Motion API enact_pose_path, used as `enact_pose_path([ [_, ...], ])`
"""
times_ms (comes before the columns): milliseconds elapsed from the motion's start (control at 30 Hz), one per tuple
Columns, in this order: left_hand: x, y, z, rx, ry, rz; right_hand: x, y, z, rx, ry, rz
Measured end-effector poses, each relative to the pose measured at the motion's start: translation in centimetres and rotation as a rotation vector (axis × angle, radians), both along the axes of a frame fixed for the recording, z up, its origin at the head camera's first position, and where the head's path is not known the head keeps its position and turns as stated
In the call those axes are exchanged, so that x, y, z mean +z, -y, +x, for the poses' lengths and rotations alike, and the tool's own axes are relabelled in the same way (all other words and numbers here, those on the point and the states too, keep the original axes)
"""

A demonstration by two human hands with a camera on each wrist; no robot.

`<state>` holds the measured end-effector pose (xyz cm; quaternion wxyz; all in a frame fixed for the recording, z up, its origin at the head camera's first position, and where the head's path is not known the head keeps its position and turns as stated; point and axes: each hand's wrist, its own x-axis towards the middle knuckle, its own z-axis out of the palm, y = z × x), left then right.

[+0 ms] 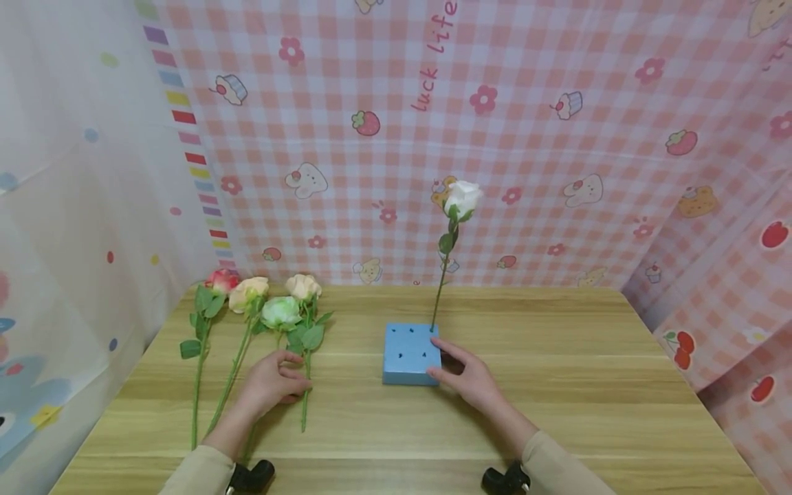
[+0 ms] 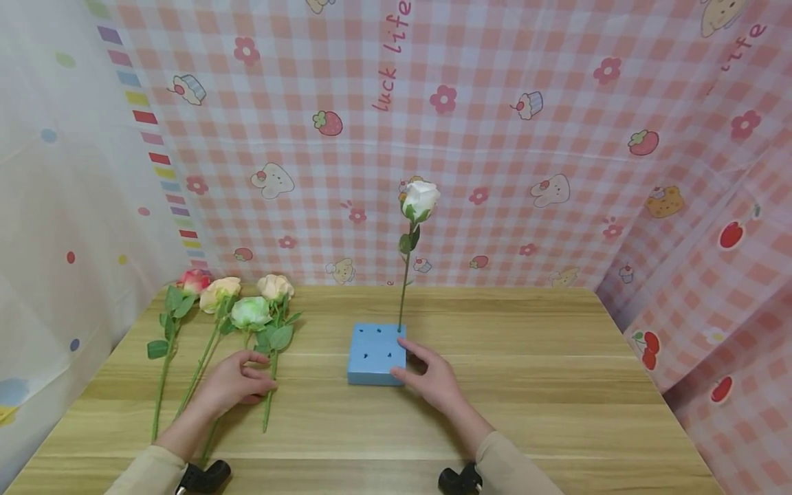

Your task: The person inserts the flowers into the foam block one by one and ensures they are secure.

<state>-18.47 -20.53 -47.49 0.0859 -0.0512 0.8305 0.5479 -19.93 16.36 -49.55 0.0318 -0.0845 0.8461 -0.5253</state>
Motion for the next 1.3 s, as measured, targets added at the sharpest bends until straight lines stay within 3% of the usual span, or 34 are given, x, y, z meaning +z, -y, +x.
enact_pose_path([
  [600,0.3,-1.1,-0.4,-0.015,0.022,0.094,0.0,0.0,-0.1,-0.008,-0.003,-0.002],
  [1033,0.1,-2.4,-0.9,-0.014,0.012,0.067,-0.2,0.0,0.0,0.0,0.001,-0.012],
  [1300,0.6,-3.2,-1.2,-0.04,-0.013,0.066,0.0,0.0,0.0,-0.001,0.004,-0.017],
])
